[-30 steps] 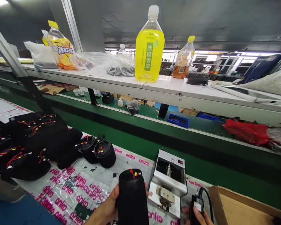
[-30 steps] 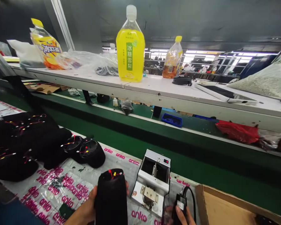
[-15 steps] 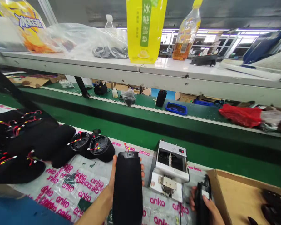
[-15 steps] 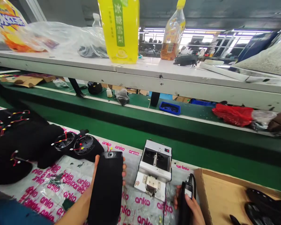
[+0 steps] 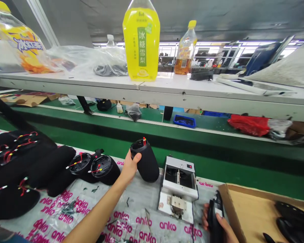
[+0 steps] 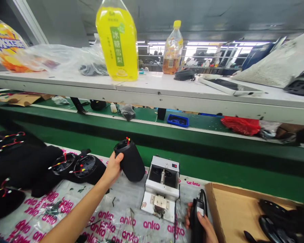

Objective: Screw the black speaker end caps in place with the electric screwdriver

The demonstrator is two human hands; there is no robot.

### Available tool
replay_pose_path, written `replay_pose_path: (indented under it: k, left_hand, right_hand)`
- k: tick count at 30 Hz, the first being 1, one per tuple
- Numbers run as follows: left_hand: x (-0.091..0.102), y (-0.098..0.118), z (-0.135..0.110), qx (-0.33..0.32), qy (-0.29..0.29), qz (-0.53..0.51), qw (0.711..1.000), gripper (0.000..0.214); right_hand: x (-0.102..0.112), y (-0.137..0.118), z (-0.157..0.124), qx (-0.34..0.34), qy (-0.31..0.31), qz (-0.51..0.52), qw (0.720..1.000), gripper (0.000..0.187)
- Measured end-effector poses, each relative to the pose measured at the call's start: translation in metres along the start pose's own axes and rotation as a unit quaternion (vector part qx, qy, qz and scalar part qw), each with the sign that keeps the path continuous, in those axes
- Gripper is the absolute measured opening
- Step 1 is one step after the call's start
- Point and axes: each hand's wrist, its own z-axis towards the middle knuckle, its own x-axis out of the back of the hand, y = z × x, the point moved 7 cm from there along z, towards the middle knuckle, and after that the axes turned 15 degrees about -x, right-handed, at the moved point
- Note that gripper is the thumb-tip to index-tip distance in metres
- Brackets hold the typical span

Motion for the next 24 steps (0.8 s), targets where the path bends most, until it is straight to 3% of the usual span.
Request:
replay_pose_path:
  k: [4,9,13,16,19,22,24]
  left_hand:
    - [-0.021,-0.014,0.033,-0.091,0.029,0.08,0.992,0.102]
    - [-0.049,-0.061,0.049,-0.073,0.012,0.158,0.985,0.096]
    - [-0.053,-0.078,0.044,-0.067,-0.027,0.187,0.98,0.098]
    - [-0.04,-0.08,0.029,-0.058,-0.064,0.199,0.976,0.101]
    - [-0.011,-0.079,-0.008,-0.042,-0.104,0.204,0.972,0.101]
    - [0.029,-0.08,-0.062,-0.026,-0.156,0.249,0.956,0.074]
    - [0.051,-0.076,-0.095,-0.054,-0.191,0.295,0.935,0.059]
  right_hand:
    - [-0.011,-0.003,-0.003,0.035,-0.026,0.006,0.999,0.069]
    - [-0.02,-0.006,-0.01,0.071,-0.032,0.006,0.997,0.072]
    - [-0.02,-0.01,-0.011,0.089,-0.031,0.008,0.996,0.071]
    - [-0.021,-0.011,-0.012,0.104,-0.02,-0.013,0.994,0.074]
    - [-0.023,-0.013,-0.013,0.132,-0.004,-0.039,0.99,0.083]
    - [-0.025,-0.013,-0.014,0.161,0.018,-0.059,0.985,0.091]
    - [-0.026,-0.015,-0.013,0.184,0.04,-0.072,0.979,0.088]
